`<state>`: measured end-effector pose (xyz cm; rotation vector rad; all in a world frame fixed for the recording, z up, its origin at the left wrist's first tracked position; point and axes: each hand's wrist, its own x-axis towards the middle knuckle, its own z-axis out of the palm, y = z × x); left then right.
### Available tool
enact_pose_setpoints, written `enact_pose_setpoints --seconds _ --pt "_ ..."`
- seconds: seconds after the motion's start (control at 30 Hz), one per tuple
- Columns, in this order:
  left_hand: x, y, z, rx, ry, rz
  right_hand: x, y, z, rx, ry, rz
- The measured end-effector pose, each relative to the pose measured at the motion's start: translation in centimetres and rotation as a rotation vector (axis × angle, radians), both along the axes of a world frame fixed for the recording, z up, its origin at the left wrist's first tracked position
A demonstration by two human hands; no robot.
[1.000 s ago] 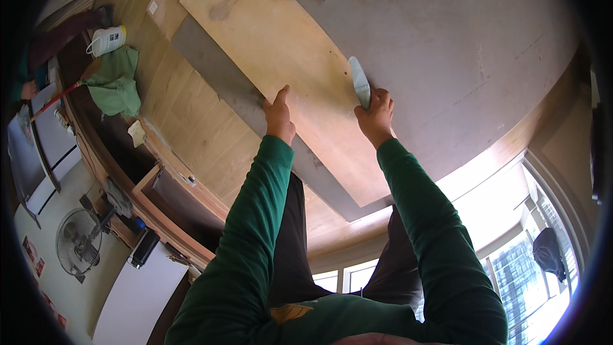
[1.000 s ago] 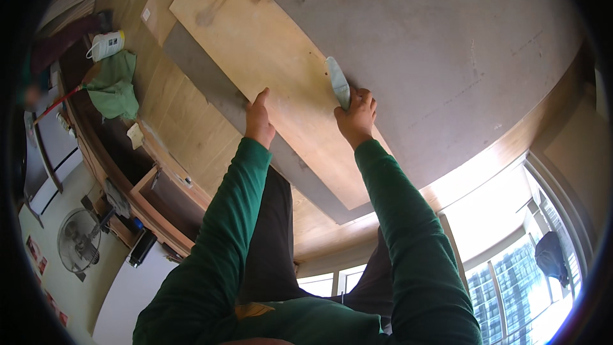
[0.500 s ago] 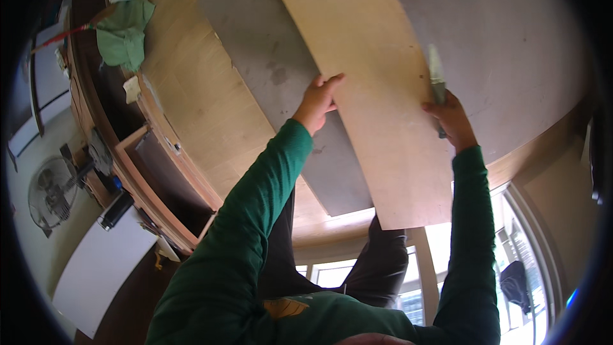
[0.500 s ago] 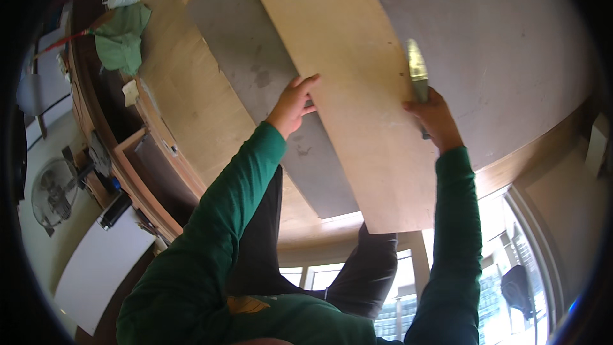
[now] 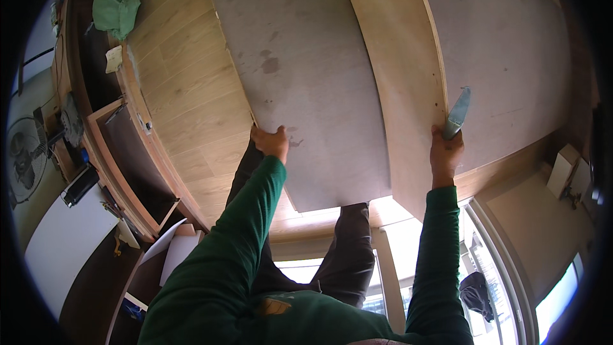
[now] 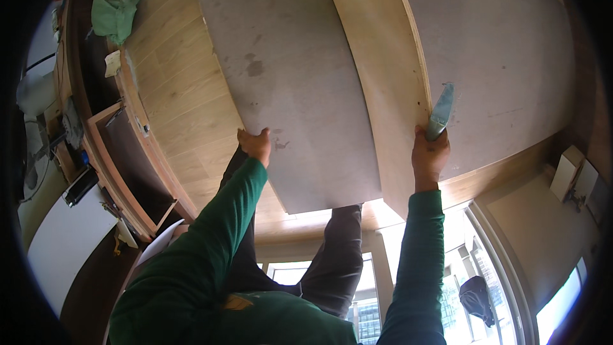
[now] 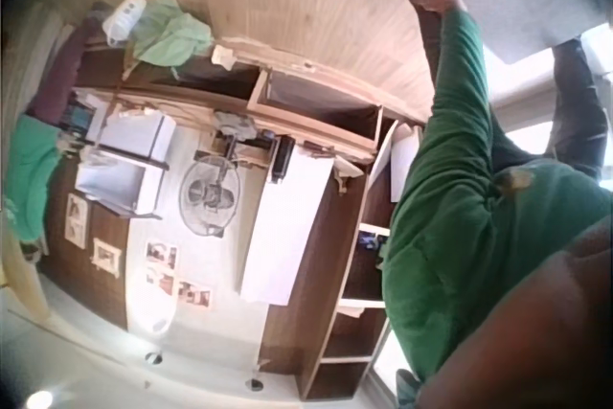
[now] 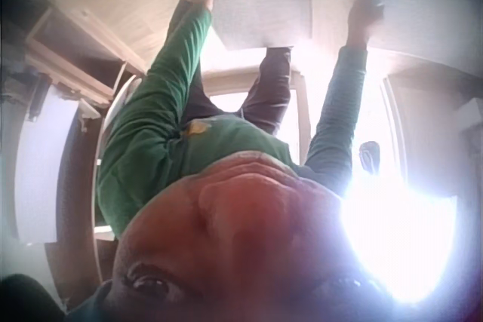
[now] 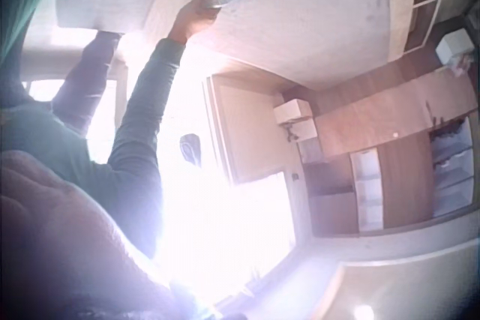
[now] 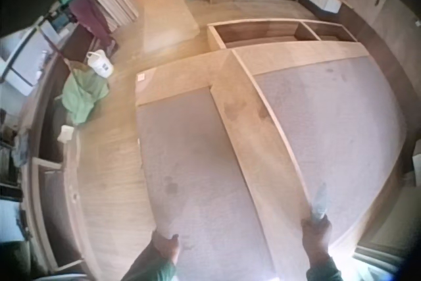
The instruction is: The person uses a utility knife to cut a thin board placed on top of another surface and then carries the board away.
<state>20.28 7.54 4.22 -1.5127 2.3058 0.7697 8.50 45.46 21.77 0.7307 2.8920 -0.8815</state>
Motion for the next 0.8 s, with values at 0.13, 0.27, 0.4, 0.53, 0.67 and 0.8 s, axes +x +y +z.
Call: enact_pose_setpoints --seconds 0.13,0.27,0.4,0.53,0.67,0.8 --pt "4.7 -5.3 -3.0 0.428 0.192 0.068 0.4 -2.5 -1.0 0.002 0.025 -0.03" --pt "5.2 -6.8 -3.6 0.393 0.274 0.044 1.0 -3.5 -0.6 0.021 0.004 -0.033" --pt "3.9 -6.6 -2.7 0.429 0.317 0.0 1.6 -2.8 -0.5 0.016 0.092 0.037" --pt "4.5 -6.6 -2.1 0.543 0.169 0.18 1.0 -1.9 0.5 -0.149 -0.217 0.032" --pt "4.3 -8.8 -3.2 0.448 0.054 0.225 -0.6 -2.3 0.6 -0.079 -0.144 0.118" --pt "3.6 -8.0 -2.9 0.422 0.017 0.099 0.5 -1.9 0.2 -0.025 -0.056 0.052"
